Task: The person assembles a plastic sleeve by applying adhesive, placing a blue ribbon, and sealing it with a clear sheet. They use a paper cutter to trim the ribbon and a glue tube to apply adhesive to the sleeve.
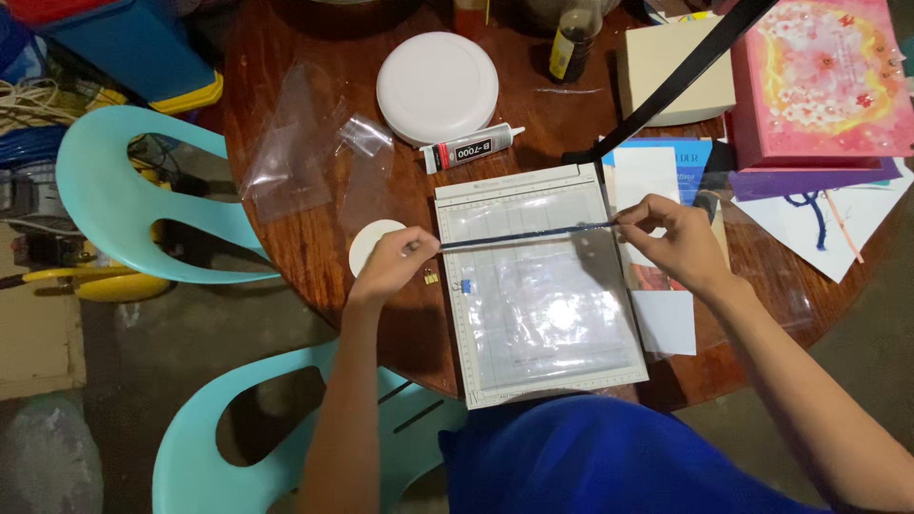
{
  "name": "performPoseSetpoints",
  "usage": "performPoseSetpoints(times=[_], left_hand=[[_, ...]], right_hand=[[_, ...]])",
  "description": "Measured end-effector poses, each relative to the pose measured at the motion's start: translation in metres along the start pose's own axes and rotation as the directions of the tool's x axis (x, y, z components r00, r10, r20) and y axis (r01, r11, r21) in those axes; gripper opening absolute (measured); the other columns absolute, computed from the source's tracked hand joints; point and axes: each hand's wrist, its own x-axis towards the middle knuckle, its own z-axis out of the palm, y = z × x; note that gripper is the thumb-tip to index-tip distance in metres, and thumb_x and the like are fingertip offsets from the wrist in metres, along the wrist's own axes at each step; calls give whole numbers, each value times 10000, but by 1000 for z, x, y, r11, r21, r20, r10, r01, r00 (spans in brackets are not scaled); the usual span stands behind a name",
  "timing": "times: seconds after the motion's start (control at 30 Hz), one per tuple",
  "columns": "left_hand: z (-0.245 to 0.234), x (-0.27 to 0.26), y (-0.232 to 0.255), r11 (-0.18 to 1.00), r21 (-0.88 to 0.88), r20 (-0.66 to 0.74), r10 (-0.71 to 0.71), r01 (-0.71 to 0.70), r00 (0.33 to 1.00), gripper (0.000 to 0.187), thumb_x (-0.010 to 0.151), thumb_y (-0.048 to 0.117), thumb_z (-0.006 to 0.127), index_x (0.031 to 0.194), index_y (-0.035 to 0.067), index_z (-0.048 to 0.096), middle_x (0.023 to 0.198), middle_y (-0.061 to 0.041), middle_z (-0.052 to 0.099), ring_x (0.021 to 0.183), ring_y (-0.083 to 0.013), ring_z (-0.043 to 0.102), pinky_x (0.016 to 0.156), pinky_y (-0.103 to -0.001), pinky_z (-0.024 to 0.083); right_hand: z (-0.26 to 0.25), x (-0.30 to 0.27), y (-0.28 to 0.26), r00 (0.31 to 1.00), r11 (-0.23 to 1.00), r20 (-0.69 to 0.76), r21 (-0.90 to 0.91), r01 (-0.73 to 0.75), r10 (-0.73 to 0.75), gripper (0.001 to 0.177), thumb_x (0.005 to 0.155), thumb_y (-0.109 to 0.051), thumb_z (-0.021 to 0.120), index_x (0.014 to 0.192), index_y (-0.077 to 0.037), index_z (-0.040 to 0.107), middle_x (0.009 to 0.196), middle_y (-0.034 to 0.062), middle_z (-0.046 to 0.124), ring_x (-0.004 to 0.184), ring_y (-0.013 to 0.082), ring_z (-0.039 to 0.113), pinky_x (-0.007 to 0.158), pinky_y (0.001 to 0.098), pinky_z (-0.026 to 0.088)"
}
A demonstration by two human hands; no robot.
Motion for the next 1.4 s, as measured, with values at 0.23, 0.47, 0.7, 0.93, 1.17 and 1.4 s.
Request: performPoseSetpoints(times=[0.23, 0.47, 0.7, 0.93, 1.17, 1.4], left_hand=[[3, 1, -33, 999, 49, -36, -6, 8, 999, 238, 935, 246, 671, 941, 20, 745, 884, -55, 759, 851, -142, 666, 816, -307, 513], [10, 4, -44, 998, -57, -9, -8, 7, 1000, 237, 924, 249, 704, 888, 17, 737, 836, -49, 733, 817, -124, 644, 778, -291, 518], [6, 8, -44, 996, -90, 2, 6, -6, 1000, 225, 932, 215, 701, 898, -4, 738, 895, -39, 699, 860, -126, 624, 811, -287, 491], [11, 17, -35, 951, -296, 96, -57, 84, 994, 218, 932, 150, 594, 1058, 26, 722, 852, -34, 687, 799, -134, 631, 747, -281, 529], [17, 15, -6, 993, -91, 8, -74, 75, 997, 241, 940, 233, 718, 937, -7, 735, 776, -22, 663, 736, -90, 560, 673, -269, 461], [19, 14, -15, 989, -149, -37, 7, -12, 999, 210, 924, 219, 709, 914, 11, 733, 718, 4, 649, 688, -59, 567, 626, -245, 463]], right_hand=[[13, -7, 44, 992, 992, 31, 23, -123, 123, 102, 925, -55, 711, 879, -14, 629, 1077, 58, 773, 771, 117, 666, 647, 307, 545], [20, -4, 75, 993, 909, 119, 415, -38, -13, 64, 884, 45, 718, 892, 9, 664, 1065, 66, 743, 955, 89, 687, 886, 251, 560], [23, -3, 64, 975, 898, 152, 388, -209, 162, 139, 904, -29, 723, 1030, 6, 772, 1038, 71, 774, 915, 105, 709, 847, 258, 568], [4, 11, 39, 956, 890, 99, 347, -295, 278, 179, 935, -106, 733, 1061, 15, 771, 993, 79, 781, 925, 116, 723, 868, 254, 580], [-3, 15, 44, 951, 879, 95, 363, -308, 294, 247, 844, -73, 795, 1063, 37, 765, 931, 90, 778, 816, 122, 714, 760, 268, 586], [4, 12, 56, 909, 808, 140, 419, -414, 393, 220, 876, -82, 763, 1082, -7, 780, 955, 67, 781, 828, 97, 704, 769, 258, 589]])
